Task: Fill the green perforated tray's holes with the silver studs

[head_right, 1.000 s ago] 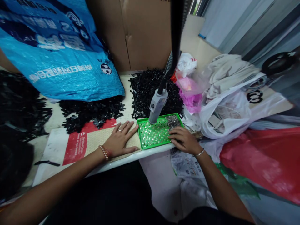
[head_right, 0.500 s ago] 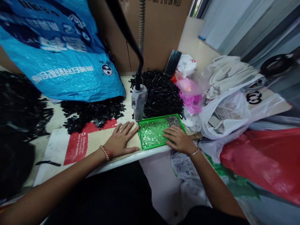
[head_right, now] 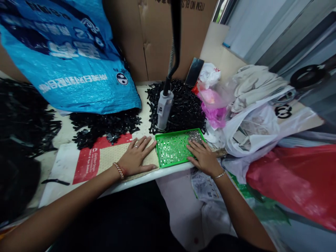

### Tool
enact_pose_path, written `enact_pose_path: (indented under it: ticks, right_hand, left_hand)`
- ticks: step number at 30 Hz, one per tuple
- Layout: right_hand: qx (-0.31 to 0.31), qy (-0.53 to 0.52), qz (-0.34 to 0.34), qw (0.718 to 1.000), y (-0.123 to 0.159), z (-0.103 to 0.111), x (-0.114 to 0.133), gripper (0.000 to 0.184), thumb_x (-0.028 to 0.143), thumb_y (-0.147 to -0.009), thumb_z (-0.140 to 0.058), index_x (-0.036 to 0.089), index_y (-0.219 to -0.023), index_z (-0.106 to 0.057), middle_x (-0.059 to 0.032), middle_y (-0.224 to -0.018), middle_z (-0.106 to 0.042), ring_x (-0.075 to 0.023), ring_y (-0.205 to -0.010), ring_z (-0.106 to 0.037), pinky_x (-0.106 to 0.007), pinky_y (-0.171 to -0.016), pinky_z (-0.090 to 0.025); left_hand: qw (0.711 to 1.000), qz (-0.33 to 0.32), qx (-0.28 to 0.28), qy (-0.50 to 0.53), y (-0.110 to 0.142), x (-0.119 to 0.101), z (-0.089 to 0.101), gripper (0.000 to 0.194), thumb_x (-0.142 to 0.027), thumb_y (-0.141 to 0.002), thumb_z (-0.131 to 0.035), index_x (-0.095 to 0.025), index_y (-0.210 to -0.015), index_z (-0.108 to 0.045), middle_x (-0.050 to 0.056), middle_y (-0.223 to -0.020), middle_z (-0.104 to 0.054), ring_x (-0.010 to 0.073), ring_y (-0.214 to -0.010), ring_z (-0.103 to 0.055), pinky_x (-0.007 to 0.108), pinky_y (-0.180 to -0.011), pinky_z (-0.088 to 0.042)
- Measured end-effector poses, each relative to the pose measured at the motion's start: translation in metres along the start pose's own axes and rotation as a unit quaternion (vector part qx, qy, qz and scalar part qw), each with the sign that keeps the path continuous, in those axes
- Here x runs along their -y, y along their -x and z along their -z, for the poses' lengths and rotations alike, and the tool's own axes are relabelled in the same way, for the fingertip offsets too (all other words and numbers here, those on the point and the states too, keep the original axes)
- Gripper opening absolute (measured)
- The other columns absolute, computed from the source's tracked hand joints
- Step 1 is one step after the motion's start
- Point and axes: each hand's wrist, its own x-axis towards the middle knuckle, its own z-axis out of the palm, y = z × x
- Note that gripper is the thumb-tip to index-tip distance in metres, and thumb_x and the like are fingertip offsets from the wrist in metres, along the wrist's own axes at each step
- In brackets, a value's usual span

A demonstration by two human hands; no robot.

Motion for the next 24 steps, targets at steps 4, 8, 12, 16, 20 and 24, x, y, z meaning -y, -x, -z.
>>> enact_pose_path:
  ticks: [4,8,12,16,20,24]
  right_hand:
    - [0.002,-0.003,-0.033,0.999,-0.01,0.003,0.003,0.053,0.045,-0.106,-0.033,0.024,-0.154,-0.034,-0.0063,-0.156,-0.039,-0.0267,-0.143,-0.036,-0.056,-0.117,-0.025]
    - [0.013,-0.008,-0.006,1.0,-0.034,0.004,0.012,0.055,0.048,-0.106,-0.03,0.02,-0.152,-0.038,-0.0081,-0.156,-0.039,-0.0257,-0.144,-0.034,-0.054,-0.12,-0.022]
    - [0.022,0.006,-0.03,0.999,-0.04,0.001,0.006,0.058,0.053,-0.105,-0.028,0.018,-0.15,-0.04,-0.0096,-0.154,-0.042,-0.0271,-0.143,-0.036,-0.055,-0.119,-0.021]
    - [0.007,0.029,-0.062,0.998,-0.031,0.0,-0.005,0.058,0.053,-0.105,-0.028,0.018,-0.15,-0.042,-0.0098,-0.155,-0.041,-0.0279,-0.144,-0.035,-0.058,-0.117,-0.024]
    - [0.008,0.029,-0.032,0.999,-0.039,0.002,0.002,0.057,0.051,-0.105,-0.029,0.016,-0.146,-0.047,-0.0109,-0.152,-0.045,-0.0281,-0.142,-0.038,-0.056,-0.118,-0.022]
    - [0.015,0.049,-0.039,0.998,-0.05,-0.002,0.006,0.058,0.052,-0.105,-0.031,0.011,-0.141,-0.052,-0.0149,-0.146,-0.051,-0.03,-0.139,-0.042,-0.054,-0.117,-0.026]
  left_hand:
    - [1.0,0.0,0.006,-0.001,-0.001,0.0,0.001,0.099,-0.083,-0.083,-0.044,-0.023,-0.158,-0.024,0.018,-0.162,-0.023,0.0389,-0.147,-0.023,0.06,-0.118,-0.014]
    - [1.0,0.003,0.003,0.001,-0.001,0.001,0.0,0.098,-0.084,-0.083,-0.043,-0.023,-0.158,-0.024,0.018,-0.162,-0.023,0.0385,-0.148,-0.023,0.059,-0.118,-0.013]
    - [1.0,0.001,0.003,0.005,0.0,0.001,-0.001,0.099,-0.084,-0.082,-0.043,-0.024,-0.158,-0.022,0.017,-0.162,-0.023,0.0378,-0.148,-0.023,0.059,-0.118,-0.013]
    - [1.0,0.003,0.008,0.013,0.0,0.001,0.0,0.1,-0.084,-0.082,-0.045,-0.025,-0.158,-0.023,0.016,-0.162,-0.024,0.0378,-0.148,-0.022,0.059,-0.118,-0.013]
    - [1.0,0.007,0.009,0.022,-0.001,0.001,0.001,0.1,-0.083,-0.081,-0.047,-0.024,-0.158,-0.025,0.016,-0.162,-0.024,0.0387,-0.148,-0.022,0.059,-0.118,-0.013]
    - [1.0,0.009,0.014,0.023,-0.001,0.001,0.001,0.1,-0.083,-0.081,-0.048,-0.023,-0.158,-0.025,0.017,-0.162,-0.023,0.0386,-0.148,-0.022,0.059,-0.118,-0.013]
